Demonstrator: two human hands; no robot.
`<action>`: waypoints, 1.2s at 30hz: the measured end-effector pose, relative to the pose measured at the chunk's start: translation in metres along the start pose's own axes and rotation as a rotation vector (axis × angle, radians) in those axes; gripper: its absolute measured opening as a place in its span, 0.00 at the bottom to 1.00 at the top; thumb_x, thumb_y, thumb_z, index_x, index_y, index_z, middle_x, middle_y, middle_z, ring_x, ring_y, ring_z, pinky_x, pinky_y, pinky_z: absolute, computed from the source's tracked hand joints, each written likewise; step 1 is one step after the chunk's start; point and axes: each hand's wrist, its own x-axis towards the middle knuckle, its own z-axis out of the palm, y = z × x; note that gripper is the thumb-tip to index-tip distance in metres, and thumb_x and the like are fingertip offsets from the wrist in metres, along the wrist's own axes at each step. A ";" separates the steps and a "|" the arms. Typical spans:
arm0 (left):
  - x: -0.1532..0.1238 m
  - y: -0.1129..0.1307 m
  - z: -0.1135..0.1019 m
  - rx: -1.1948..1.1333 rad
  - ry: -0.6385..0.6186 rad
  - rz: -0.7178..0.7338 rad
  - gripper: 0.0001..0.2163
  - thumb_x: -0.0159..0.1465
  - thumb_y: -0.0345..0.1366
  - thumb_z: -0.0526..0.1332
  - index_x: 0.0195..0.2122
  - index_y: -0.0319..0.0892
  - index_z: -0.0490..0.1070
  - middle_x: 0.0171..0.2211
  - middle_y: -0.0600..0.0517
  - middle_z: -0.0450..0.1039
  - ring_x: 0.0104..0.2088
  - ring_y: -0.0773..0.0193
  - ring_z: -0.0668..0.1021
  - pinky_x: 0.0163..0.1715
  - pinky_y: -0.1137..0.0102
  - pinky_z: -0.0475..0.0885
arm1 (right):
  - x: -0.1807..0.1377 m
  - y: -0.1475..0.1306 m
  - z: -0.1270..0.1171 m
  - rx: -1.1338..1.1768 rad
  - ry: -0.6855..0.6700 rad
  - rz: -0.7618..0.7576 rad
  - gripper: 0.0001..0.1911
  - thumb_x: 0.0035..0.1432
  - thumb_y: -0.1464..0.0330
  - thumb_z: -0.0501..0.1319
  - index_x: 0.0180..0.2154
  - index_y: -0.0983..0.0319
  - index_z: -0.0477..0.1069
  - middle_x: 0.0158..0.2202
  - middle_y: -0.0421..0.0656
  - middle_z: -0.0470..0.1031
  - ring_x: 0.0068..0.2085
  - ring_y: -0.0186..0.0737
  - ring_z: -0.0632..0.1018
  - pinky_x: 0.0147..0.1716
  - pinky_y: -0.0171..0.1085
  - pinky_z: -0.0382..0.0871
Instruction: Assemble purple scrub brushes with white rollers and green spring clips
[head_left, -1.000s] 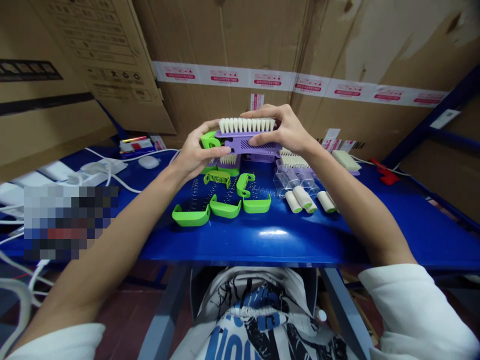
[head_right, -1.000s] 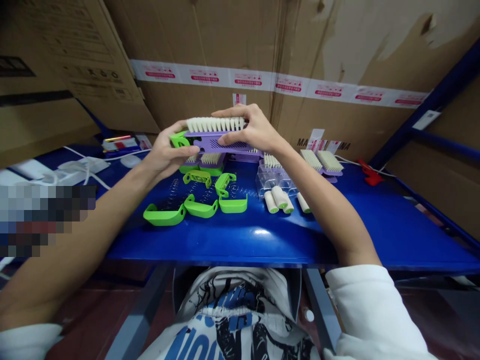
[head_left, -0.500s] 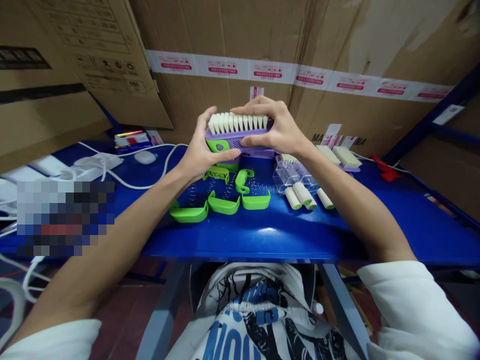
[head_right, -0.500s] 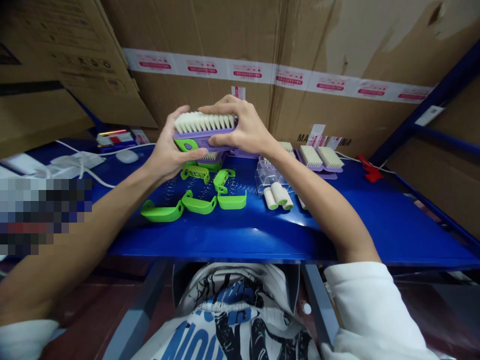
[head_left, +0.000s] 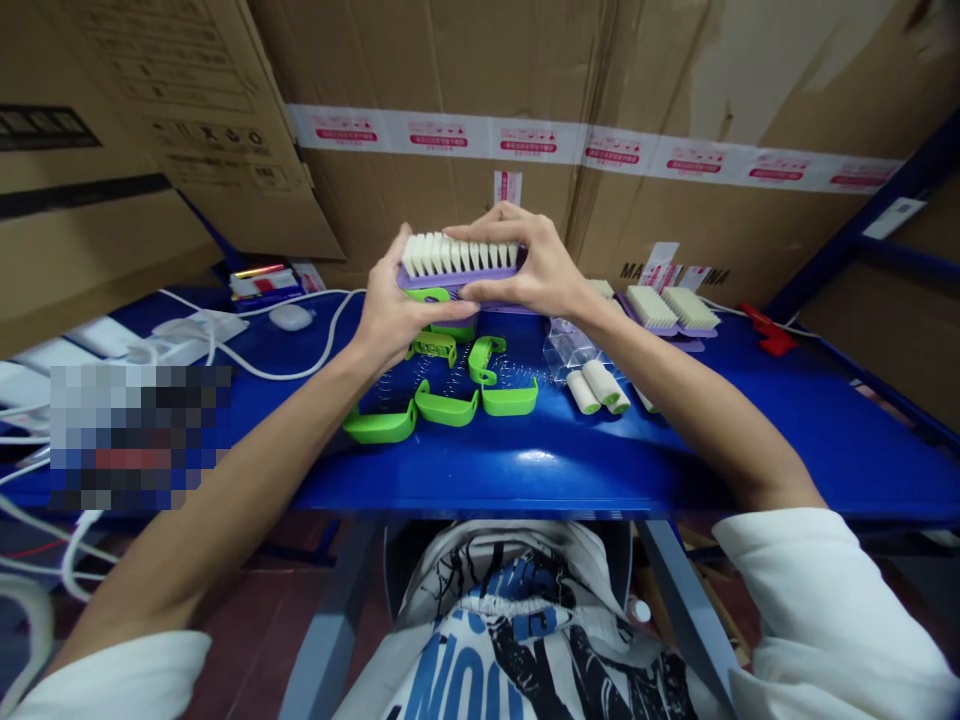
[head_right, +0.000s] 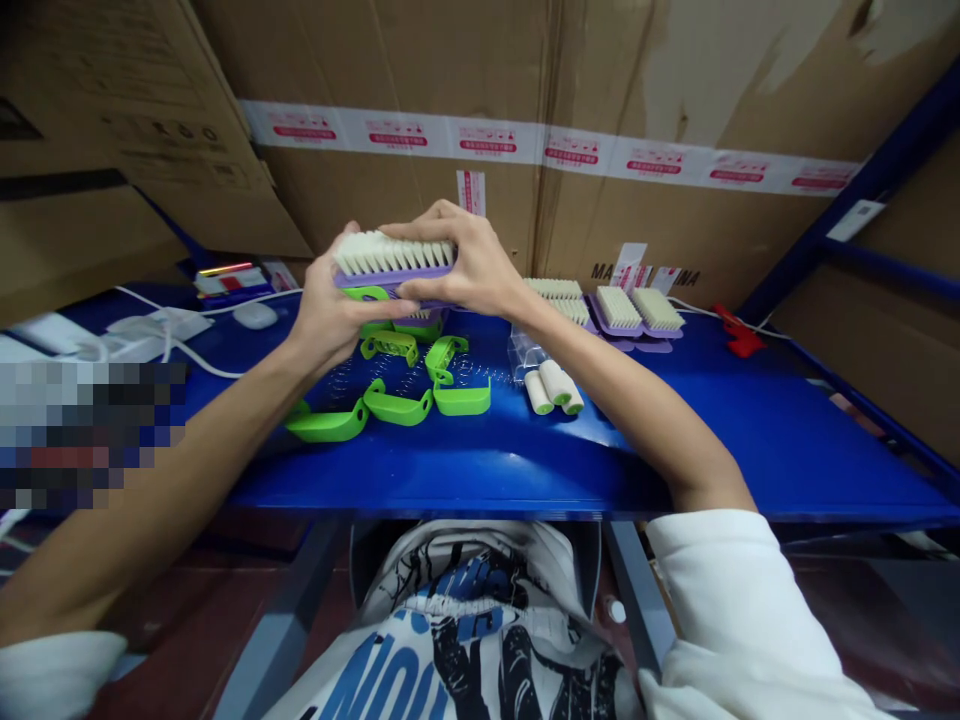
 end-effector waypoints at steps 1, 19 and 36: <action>0.002 -0.001 -0.001 0.023 0.012 0.035 0.60 0.42 0.52 0.94 0.75 0.49 0.70 0.72 0.40 0.74 0.79 0.31 0.70 0.74 0.44 0.77 | -0.001 0.000 -0.001 0.017 0.014 -0.013 0.41 0.57 0.38 0.77 0.65 0.52 0.85 0.60 0.50 0.84 0.62 0.62 0.82 0.69 0.63 0.76; 0.000 0.039 0.007 -0.068 -0.019 0.064 0.43 0.45 0.51 0.92 0.60 0.46 0.79 0.59 0.43 0.84 0.68 0.35 0.83 0.69 0.47 0.84 | -0.006 -0.015 -0.028 -0.047 0.120 -0.074 0.47 0.57 0.28 0.72 0.63 0.53 0.85 0.61 0.51 0.83 0.65 0.66 0.81 0.71 0.69 0.75; -0.019 0.085 0.021 0.196 -0.290 0.194 0.54 0.50 0.39 0.90 0.77 0.52 0.69 0.75 0.46 0.75 0.74 0.32 0.77 0.74 0.46 0.78 | -0.018 -0.079 -0.045 -0.274 -0.228 -0.187 0.36 0.69 0.39 0.71 0.68 0.49 0.81 0.69 0.48 0.77 0.72 0.70 0.75 0.74 0.75 0.69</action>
